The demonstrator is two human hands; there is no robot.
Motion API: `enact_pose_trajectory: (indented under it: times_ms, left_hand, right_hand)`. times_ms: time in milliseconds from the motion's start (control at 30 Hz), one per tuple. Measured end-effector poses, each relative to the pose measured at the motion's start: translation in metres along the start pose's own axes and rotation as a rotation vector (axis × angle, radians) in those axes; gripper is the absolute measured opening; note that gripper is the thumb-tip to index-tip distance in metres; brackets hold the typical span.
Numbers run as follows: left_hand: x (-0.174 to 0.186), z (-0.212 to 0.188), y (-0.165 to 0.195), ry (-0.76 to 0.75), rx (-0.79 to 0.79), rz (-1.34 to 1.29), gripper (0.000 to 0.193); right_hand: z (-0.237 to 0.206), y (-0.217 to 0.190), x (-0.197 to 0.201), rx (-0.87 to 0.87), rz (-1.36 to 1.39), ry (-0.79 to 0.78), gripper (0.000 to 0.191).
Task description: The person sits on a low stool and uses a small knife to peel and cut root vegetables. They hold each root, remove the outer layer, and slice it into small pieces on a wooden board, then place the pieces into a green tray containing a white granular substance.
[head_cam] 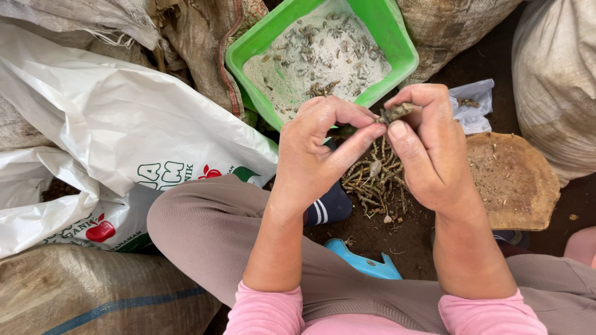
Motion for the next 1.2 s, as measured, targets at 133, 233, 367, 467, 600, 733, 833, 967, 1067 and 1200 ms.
enact_pose_trajectory:
  times_ms: [133, 233, 367, 467, 600, 733, 833, 967, 1067, 1200]
  left_hand:
    - [0.001, -0.001, -0.001, 0.014, 0.059, 0.008, 0.014]
    - [0.002, 0.000, -0.002, 0.001, 0.047, 0.040, 0.015]
    - [0.004, 0.002, -0.005, -0.041, 0.028, 0.061, 0.015]
    - [0.004, 0.003, -0.008, -0.049, 0.027, 0.069, 0.015]
    - [0.002, 0.002, -0.013, -0.050, 0.068, 0.009, 0.015]
    - [0.001, 0.002, -0.028, -0.058, 0.197, -0.132, 0.014]
    - [-0.002, -0.004, -0.041, -0.044, 0.275, -0.315, 0.015]
    - [-0.010, -0.009, -0.060, 0.018, 0.311, -0.700, 0.016]
    - [-0.006, -0.012, -0.069, 0.070, 0.405, -0.829, 0.012]
    - [-0.004, -0.012, -0.071, 0.113, 0.408, -0.958, 0.027]
  right_hand:
    - [0.002, -0.006, 0.003, -0.020, -0.065, -0.053, 0.028]
    - [0.005, -0.006, 0.001, -0.023, -0.081, -0.037, 0.026]
    - [0.007, 0.002, -0.006, -0.058, 0.008, -0.026, 0.024]
    - [0.006, 0.008, -0.008, -0.051, -0.008, -0.033, 0.024]
    - [0.005, 0.014, -0.011, -0.056, 0.023, -0.021, 0.024]
    - [0.011, 0.025, -0.015, -0.246, 0.461, -0.086, 0.025]
    - [0.011, 0.030, -0.016, -0.311, 0.751, -0.164, 0.023]
    - [0.018, 0.044, -0.018, -0.177, 0.856, -0.081, 0.019]
    - [0.022, 0.062, -0.014, -0.117, 0.790, 0.164, 0.013]
    - [0.051, 0.095, -0.035, -0.105, 0.475, 0.284, 0.020]
Point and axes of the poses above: each hand's wrist, its own z-axis towards the middle knuckle, its own x-axis out of the back of the hand, y = z × x, the point moved 2 cm from there along z, towards the middle knuckle, and after that the axes turned 8 degrees about -z, right-handed, at the moved point
